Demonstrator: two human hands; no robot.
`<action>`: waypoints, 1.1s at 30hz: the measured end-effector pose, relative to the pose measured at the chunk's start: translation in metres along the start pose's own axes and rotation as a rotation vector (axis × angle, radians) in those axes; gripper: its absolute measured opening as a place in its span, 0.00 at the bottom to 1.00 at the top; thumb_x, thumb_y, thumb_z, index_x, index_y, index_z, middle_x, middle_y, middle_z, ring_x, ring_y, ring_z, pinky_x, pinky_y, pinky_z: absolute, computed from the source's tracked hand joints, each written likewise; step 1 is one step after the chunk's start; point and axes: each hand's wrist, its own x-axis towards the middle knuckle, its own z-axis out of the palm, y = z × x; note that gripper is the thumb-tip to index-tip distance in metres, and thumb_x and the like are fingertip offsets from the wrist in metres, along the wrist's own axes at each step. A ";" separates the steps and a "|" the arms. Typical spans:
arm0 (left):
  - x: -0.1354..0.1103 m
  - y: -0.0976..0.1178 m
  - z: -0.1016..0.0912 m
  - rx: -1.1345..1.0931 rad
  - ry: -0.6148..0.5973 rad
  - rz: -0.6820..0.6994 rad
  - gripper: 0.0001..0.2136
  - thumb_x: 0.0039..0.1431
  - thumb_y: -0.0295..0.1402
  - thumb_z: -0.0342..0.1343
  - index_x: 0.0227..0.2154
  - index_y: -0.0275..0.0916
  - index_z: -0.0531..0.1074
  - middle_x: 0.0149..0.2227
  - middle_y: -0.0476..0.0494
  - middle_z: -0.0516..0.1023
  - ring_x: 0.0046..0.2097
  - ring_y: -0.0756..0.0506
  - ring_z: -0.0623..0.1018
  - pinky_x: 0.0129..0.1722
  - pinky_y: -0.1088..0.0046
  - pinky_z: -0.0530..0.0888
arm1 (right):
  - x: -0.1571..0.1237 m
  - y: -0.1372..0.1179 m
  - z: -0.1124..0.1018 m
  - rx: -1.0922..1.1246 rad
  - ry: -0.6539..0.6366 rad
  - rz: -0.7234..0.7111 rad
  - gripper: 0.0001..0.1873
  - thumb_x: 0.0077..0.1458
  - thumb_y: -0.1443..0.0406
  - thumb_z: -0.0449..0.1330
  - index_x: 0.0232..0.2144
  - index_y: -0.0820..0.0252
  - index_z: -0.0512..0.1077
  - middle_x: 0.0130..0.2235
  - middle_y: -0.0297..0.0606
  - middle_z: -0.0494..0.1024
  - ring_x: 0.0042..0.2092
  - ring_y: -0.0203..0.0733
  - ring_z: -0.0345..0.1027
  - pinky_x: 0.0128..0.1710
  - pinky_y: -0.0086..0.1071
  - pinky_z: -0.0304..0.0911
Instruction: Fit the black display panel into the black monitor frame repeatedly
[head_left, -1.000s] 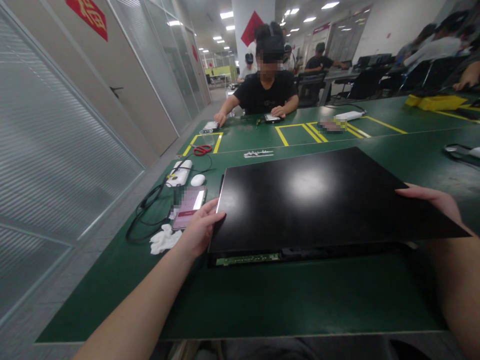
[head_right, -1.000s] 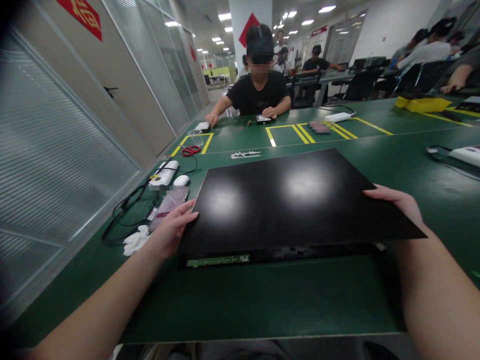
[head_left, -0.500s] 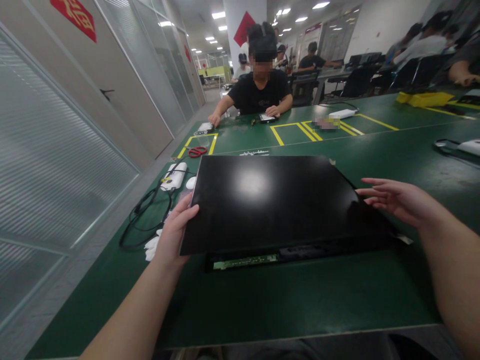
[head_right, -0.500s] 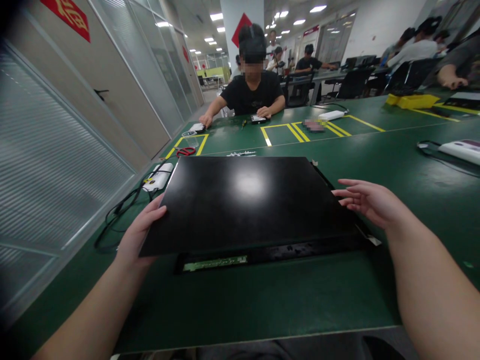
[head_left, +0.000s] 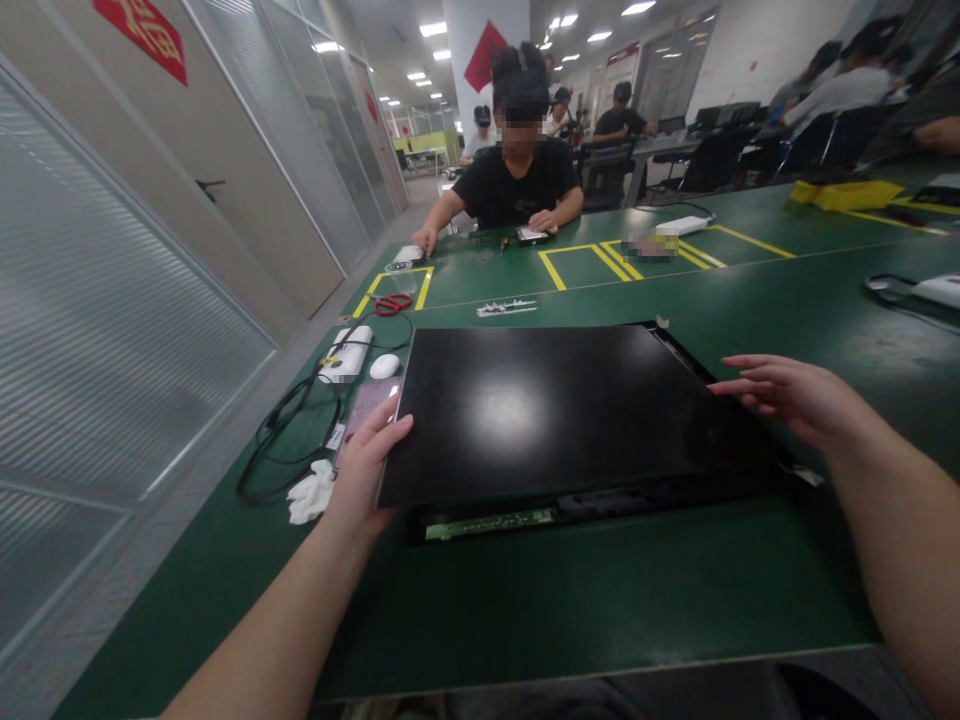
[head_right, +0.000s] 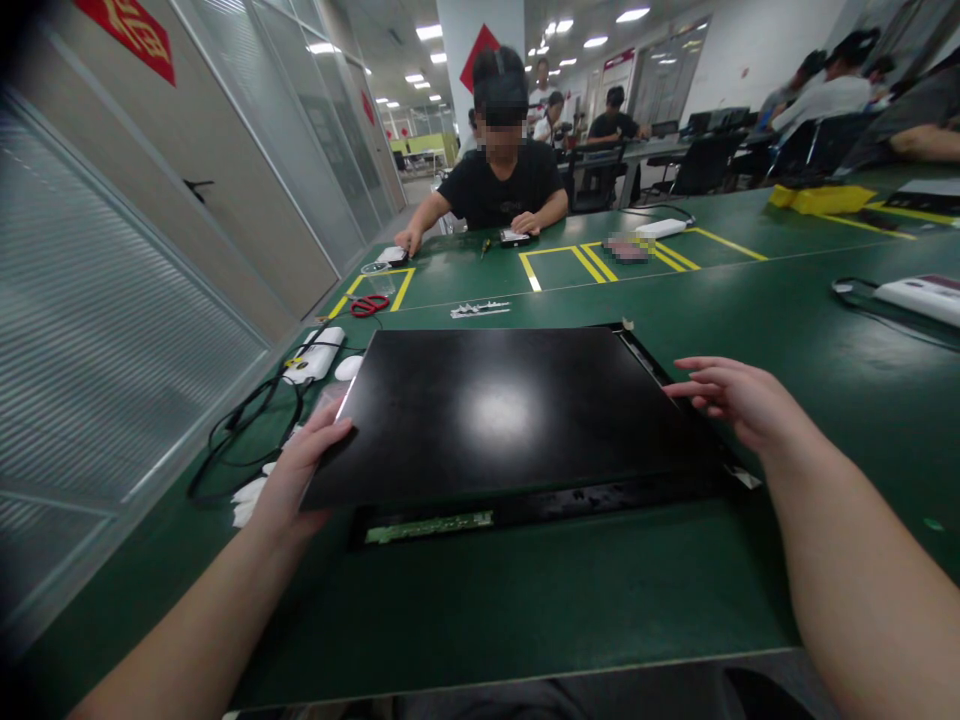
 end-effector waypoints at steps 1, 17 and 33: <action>0.000 0.000 0.001 0.003 0.003 -0.002 0.30 0.43 0.30 0.68 0.53 0.38 0.74 0.40 0.43 0.85 0.44 0.36 0.83 0.38 0.67 0.81 | 0.000 0.000 0.000 0.005 0.003 -0.006 0.12 0.52 0.73 0.55 0.39 0.60 0.73 0.29 0.45 0.82 0.21 0.32 0.63 0.16 0.22 0.54; 0.006 -0.013 0.005 0.034 -0.031 -0.056 0.23 0.48 0.27 0.66 0.50 0.37 0.77 0.40 0.41 0.85 0.41 0.40 0.84 0.32 0.73 0.78 | 0.004 0.002 -0.002 -0.022 0.129 -0.036 0.07 0.53 0.73 0.55 0.33 0.63 0.73 0.26 0.44 0.80 0.19 0.29 0.58 0.14 0.20 0.50; 0.011 -0.015 0.005 0.063 0.015 -0.108 0.17 0.54 0.27 0.63 0.49 0.39 0.79 0.40 0.42 0.86 0.39 0.42 0.84 0.28 0.75 0.77 | 0.006 0.006 -0.001 -0.045 0.136 -0.091 0.05 0.49 0.71 0.58 0.29 0.62 0.75 0.27 0.45 0.81 0.20 0.29 0.58 0.14 0.20 0.49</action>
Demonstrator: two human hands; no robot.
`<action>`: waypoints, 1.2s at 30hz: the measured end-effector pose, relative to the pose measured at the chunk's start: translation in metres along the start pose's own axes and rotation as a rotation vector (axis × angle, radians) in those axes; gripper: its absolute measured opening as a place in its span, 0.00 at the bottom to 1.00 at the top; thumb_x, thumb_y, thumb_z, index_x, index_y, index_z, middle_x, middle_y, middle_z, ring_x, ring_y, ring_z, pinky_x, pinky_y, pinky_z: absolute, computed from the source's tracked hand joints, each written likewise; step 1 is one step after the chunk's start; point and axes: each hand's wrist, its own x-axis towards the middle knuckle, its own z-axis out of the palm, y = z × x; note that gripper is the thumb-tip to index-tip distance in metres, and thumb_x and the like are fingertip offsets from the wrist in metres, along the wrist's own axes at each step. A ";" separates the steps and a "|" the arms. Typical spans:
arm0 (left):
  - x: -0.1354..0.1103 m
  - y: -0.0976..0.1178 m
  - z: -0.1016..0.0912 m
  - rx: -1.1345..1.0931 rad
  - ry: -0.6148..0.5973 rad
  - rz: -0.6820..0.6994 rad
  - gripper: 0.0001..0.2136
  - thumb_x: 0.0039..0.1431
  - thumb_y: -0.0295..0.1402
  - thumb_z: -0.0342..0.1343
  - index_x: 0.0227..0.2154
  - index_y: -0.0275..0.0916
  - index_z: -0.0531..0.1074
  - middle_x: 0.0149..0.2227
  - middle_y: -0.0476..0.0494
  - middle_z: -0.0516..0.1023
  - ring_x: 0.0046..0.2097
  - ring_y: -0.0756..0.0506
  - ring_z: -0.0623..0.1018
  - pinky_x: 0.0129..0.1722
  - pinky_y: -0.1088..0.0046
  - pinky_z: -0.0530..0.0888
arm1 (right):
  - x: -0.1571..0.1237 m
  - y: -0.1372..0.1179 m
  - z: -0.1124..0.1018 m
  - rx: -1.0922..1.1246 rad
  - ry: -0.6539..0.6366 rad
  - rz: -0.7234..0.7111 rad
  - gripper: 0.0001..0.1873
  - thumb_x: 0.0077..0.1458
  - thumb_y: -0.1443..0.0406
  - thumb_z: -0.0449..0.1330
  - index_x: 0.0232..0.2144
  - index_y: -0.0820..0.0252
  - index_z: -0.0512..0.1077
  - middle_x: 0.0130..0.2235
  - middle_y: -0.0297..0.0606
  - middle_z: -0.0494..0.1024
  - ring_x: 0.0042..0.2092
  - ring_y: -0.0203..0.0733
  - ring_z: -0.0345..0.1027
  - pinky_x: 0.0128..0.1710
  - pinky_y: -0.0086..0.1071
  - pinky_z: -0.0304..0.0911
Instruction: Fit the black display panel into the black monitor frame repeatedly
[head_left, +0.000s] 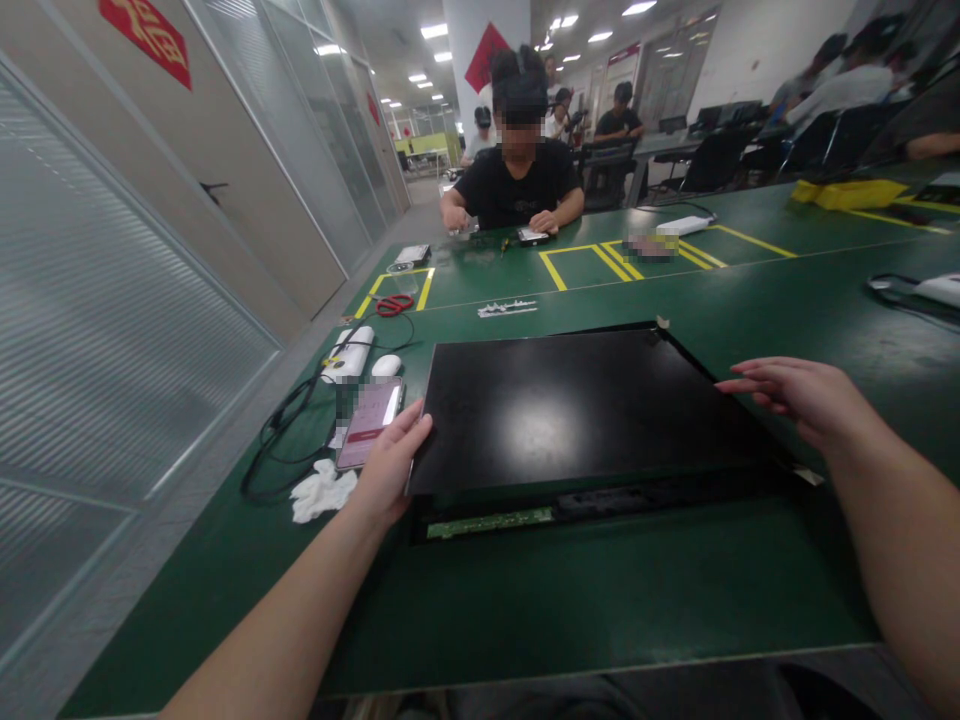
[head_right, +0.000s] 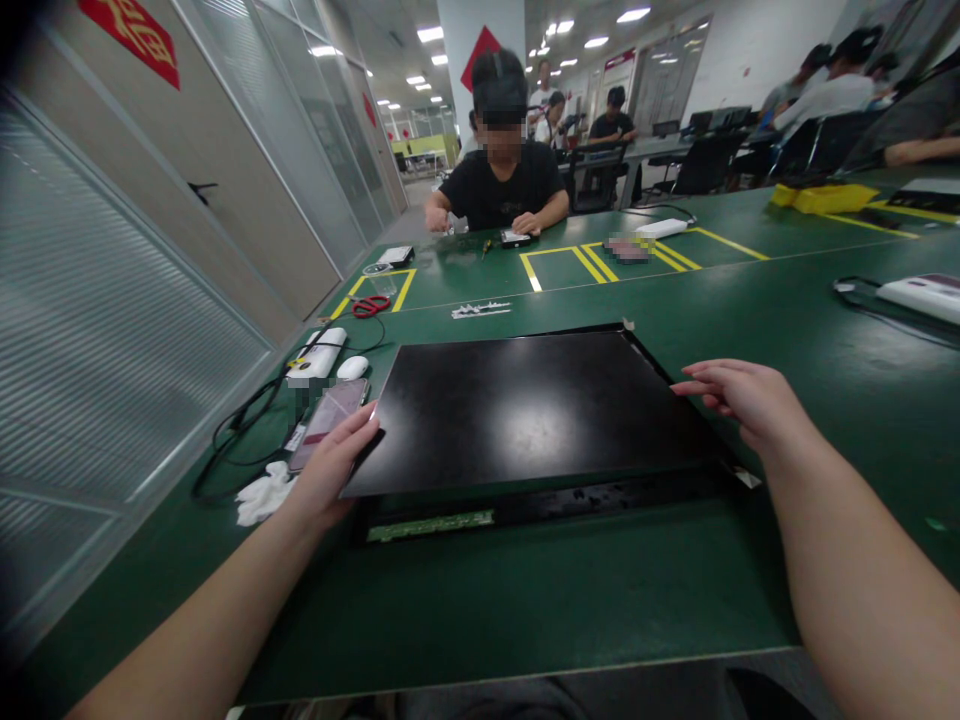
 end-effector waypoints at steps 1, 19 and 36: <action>0.000 -0.001 0.000 -0.006 -0.004 0.003 0.17 0.54 0.26 0.63 0.48 0.39 0.79 0.40 0.42 0.86 0.39 0.42 0.84 0.29 0.75 0.77 | 0.000 0.000 0.000 -0.002 0.003 0.000 0.05 0.49 0.72 0.58 0.29 0.62 0.75 0.26 0.45 0.81 0.20 0.29 0.57 0.14 0.20 0.49; 0.003 0.000 0.000 -0.039 -0.008 -0.028 0.24 0.50 0.23 0.64 0.53 0.34 0.75 0.43 0.40 0.85 0.45 0.41 0.83 0.38 0.74 0.78 | -0.001 0.001 -0.001 -0.056 0.055 -0.044 0.07 0.43 0.68 0.61 0.29 0.62 0.76 0.28 0.43 0.81 0.23 0.30 0.58 0.18 0.21 0.51; 0.003 -0.003 0.000 -0.052 -0.027 -0.026 0.33 0.50 0.20 0.61 0.61 0.32 0.66 0.40 0.39 0.85 0.38 0.42 0.84 0.34 0.72 0.81 | 0.000 0.004 0.002 -0.377 0.033 -0.119 0.12 0.39 0.60 0.60 0.29 0.56 0.77 0.31 0.41 0.82 0.36 0.45 0.70 0.39 0.39 0.63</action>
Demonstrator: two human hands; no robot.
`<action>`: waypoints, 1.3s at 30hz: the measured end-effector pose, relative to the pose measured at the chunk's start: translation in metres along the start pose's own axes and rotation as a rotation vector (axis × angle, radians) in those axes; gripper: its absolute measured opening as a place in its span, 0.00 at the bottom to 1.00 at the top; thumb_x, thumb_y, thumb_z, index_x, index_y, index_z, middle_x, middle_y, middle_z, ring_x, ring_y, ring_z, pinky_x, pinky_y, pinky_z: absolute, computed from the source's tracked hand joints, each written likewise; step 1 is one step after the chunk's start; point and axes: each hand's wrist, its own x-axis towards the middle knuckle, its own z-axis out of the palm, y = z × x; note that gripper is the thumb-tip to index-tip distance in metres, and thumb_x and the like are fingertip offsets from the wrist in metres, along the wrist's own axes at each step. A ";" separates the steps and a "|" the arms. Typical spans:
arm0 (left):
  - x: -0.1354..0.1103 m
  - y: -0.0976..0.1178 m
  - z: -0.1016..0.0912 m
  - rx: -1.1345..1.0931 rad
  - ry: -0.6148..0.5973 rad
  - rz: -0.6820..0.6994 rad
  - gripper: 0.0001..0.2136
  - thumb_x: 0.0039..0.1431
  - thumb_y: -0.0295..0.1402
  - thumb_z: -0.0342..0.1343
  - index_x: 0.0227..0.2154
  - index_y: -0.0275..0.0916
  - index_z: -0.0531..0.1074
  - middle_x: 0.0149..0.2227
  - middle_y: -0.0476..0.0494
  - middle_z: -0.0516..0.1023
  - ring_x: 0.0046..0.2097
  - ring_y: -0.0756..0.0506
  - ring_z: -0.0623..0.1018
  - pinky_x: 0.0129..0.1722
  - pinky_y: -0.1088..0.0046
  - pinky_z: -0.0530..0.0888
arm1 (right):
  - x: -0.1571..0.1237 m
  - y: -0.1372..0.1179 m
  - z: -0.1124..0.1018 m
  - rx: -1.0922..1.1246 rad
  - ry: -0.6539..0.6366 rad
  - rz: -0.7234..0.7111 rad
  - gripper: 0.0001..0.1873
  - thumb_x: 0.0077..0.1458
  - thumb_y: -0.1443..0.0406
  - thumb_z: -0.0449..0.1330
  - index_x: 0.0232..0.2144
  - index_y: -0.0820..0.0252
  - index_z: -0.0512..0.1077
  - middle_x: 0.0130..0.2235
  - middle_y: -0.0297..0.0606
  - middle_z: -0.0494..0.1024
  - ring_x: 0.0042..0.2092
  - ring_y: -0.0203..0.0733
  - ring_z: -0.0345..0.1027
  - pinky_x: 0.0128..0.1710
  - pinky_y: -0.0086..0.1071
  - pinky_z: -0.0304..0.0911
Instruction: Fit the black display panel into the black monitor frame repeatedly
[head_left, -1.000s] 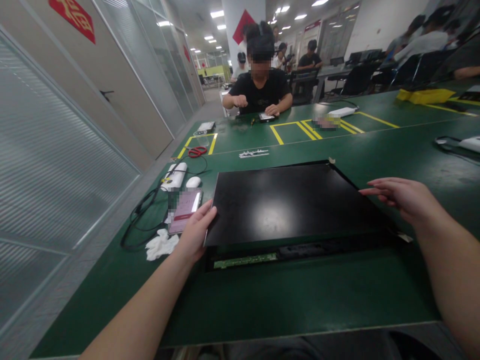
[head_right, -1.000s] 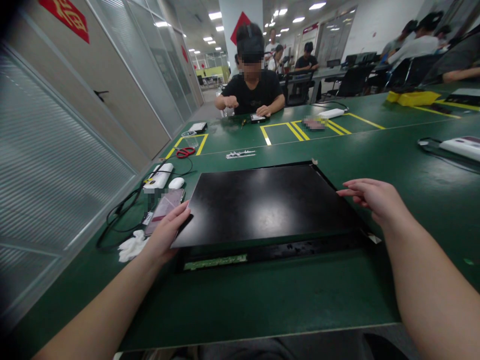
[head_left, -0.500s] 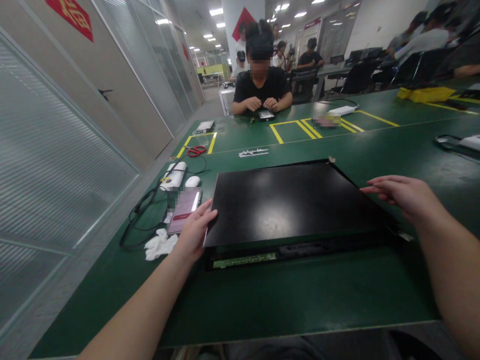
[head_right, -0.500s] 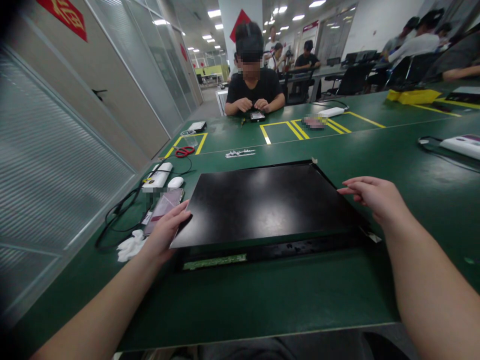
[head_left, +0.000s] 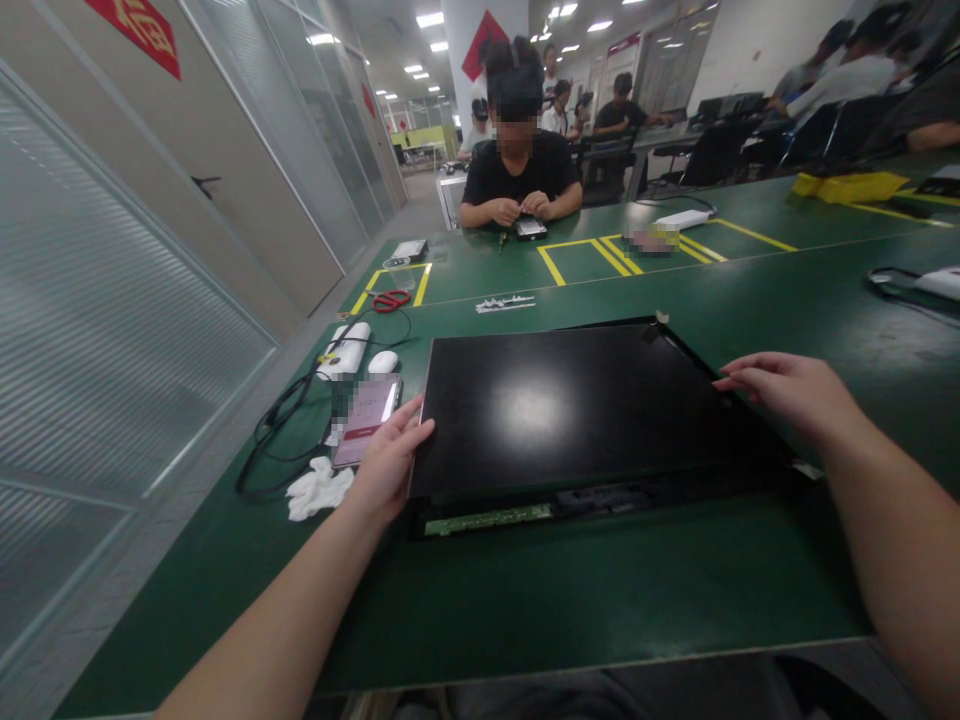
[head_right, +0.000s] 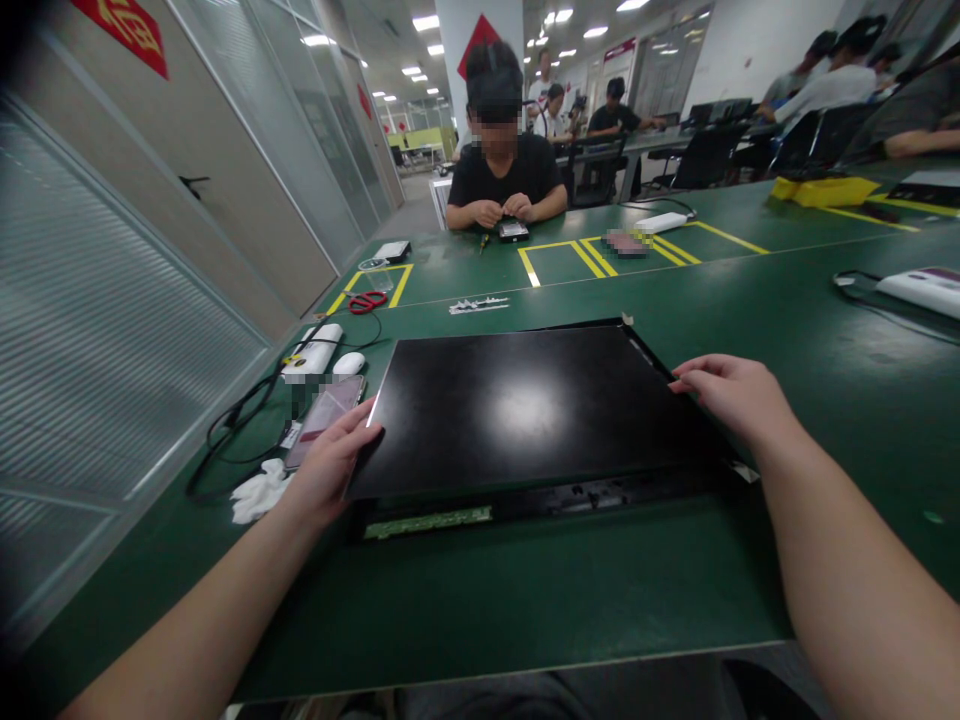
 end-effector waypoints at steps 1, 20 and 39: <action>0.000 0.000 0.000 0.000 0.001 0.001 0.32 0.50 0.20 0.61 0.61 0.33 0.67 0.40 0.39 0.85 0.38 0.42 0.84 0.33 0.72 0.80 | 0.001 0.002 0.000 -0.061 -0.001 -0.018 0.13 0.40 0.59 0.60 0.29 0.55 0.78 0.31 0.39 0.82 0.37 0.46 0.71 0.41 0.40 0.62; 0.001 -0.006 -0.001 0.017 -0.007 0.069 0.27 0.43 0.22 0.65 0.49 0.36 0.71 0.33 0.45 0.84 0.34 0.43 0.84 0.29 0.74 0.77 | -0.005 -0.009 0.000 -0.374 0.040 -0.083 0.14 0.40 0.58 0.59 0.29 0.53 0.79 0.29 0.36 0.79 0.34 0.47 0.70 0.39 0.39 0.62; -0.003 -0.005 0.000 0.061 0.005 0.080 0.27 0.44 0.23 0.65 0.51 0.36 0.71 0.36 0.43 0.84 0.37 0.41 0.83 0.35 0.71 0.78 | -0.005 -0.009 0.000 -0.399 0.026 -0.110 0.14 0.42 0.58 0.58 0.31 0.52 0.79 0.29 0.36 0.79 0.35 0.47 0.70 0.40 0.39 0.63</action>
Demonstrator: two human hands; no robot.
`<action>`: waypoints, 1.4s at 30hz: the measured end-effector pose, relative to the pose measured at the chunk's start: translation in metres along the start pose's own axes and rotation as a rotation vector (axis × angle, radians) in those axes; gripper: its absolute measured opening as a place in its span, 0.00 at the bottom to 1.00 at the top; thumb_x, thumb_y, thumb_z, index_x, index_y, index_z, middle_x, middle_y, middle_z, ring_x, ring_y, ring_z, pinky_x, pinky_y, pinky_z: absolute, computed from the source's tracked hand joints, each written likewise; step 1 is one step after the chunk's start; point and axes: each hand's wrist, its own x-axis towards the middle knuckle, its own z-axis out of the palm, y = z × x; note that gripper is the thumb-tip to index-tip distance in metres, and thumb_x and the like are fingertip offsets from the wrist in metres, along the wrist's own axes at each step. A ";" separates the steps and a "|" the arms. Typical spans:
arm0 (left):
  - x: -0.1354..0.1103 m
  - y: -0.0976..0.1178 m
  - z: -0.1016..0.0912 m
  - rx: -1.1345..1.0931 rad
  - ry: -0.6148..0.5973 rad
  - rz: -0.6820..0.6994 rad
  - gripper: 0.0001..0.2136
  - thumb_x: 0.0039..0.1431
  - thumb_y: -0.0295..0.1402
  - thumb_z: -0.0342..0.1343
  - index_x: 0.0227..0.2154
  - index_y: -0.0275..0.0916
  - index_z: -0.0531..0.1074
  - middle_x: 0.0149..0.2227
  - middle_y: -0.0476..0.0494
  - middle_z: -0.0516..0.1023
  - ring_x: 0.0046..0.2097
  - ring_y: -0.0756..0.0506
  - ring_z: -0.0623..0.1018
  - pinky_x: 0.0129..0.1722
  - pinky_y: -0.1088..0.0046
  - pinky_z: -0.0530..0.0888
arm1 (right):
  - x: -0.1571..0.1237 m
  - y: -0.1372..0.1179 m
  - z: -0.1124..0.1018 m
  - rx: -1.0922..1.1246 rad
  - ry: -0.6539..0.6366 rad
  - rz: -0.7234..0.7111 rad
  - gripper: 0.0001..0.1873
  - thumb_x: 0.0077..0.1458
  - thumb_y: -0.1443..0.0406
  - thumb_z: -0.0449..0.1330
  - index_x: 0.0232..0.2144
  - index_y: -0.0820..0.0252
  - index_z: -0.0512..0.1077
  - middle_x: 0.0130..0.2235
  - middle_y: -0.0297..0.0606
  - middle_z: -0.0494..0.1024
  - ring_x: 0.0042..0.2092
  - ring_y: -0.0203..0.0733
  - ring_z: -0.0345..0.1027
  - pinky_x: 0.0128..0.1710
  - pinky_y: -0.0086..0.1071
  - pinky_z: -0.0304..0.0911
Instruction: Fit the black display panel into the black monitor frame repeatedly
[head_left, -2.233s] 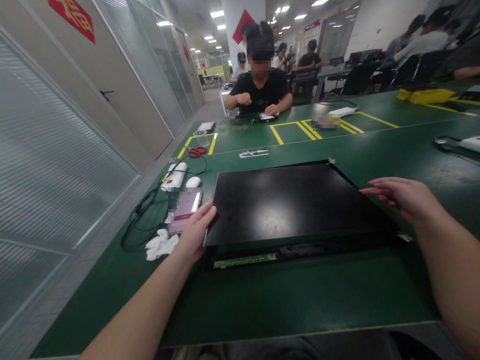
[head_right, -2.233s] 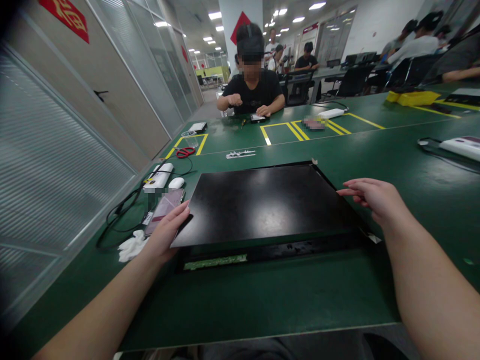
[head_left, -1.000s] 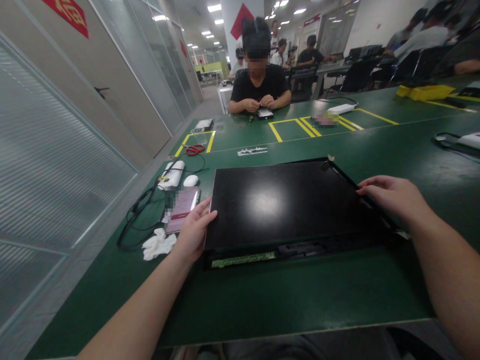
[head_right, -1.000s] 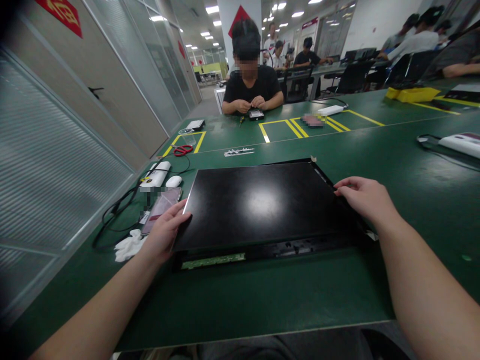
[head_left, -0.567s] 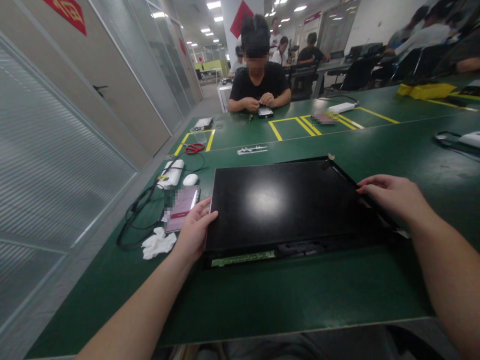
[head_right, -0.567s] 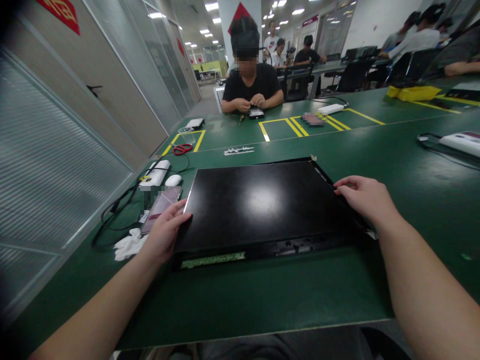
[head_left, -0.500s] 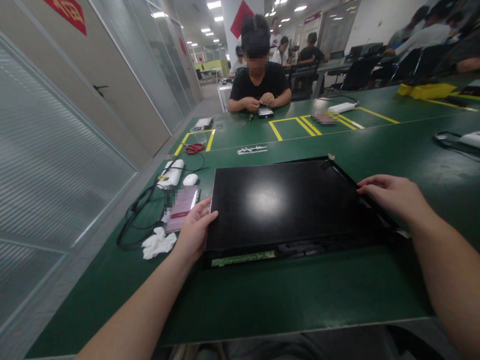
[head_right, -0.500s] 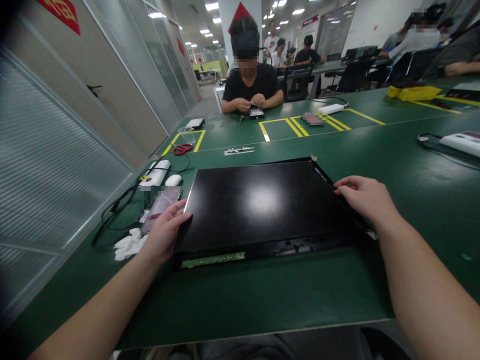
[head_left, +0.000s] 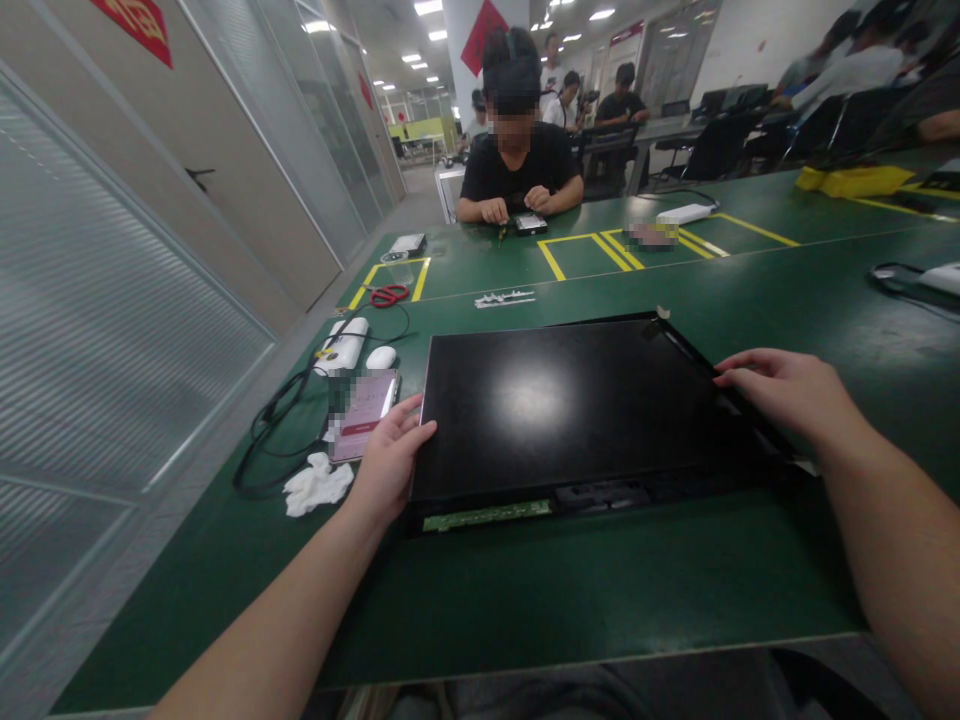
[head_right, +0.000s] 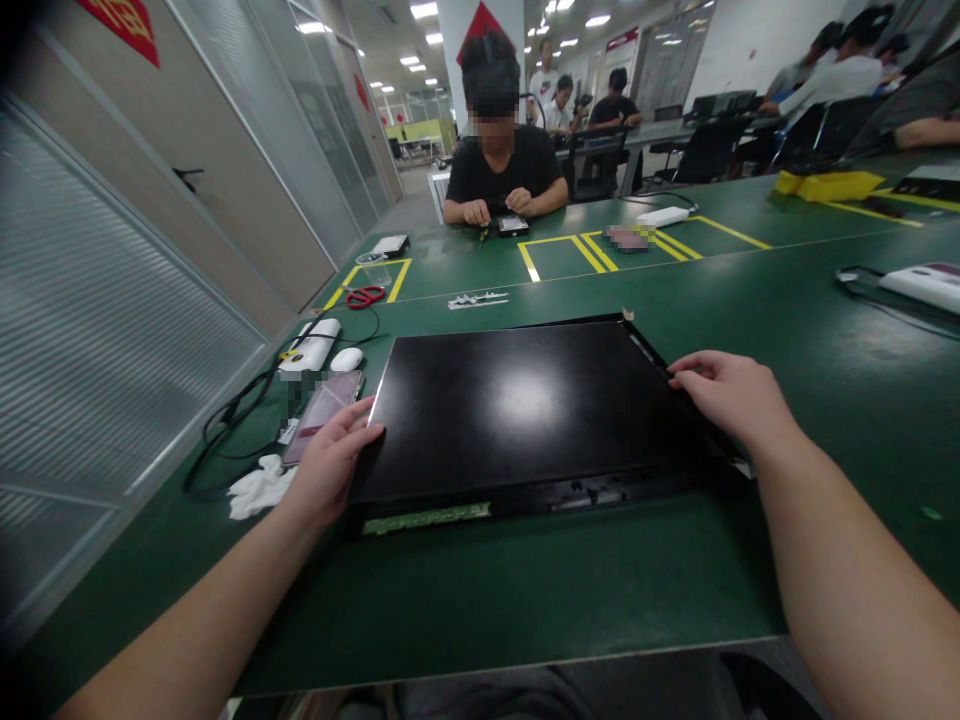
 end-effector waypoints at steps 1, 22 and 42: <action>0.000 0.000 0.000 -0.002 0.001 -0.001 0.26 0.45 0.23 0.64 0.51 0.36 0.71 0.36 0.43 0.84 0.37 0.42 0.83 0.34 0.71 0.78 | 0.000 0.000 0.000 -0.004 -0.002 -0.001 0.14 0.42 0.58 0.59 0.31 0.53 0.79 0.29 0.36 0.79 0.35 0.47 0.70 0.40 0.39 0.63; 0.000 -0.002 0.000 -0.001 -0.009 0.006 0.26 0.44 0.23 0.65 0.51 0.36 0.72 0.35 0.43 0.84 0.38 0.41 0.83 0.38 0.69 0.79 | 0.018 0.018 0.007 -0.096 -0.123 -0.053 0.23 0.48 0.57 0.57 0.43 0.56 0.82 0.27 0.38 0.78 0.31 0.47 0.71 0.34 0.39 0.63; -0.001 -0.002 0.000 -0.004 -0.012 0.002 0.26 0.45 0.23 0.65 0.50 0.36 0.71 0.36 0.44 0.84 0.39 0.41 0.83 0.38 0.70 0.78 | 0.021 0.021 0.007 -0.115 -0.180 -0.098 0.15 0.48 0.61 0.60 0.37 0.52 0.83 0.38 0.40 0.83 0.40 0.50 0.75 0.42 0.41 0.67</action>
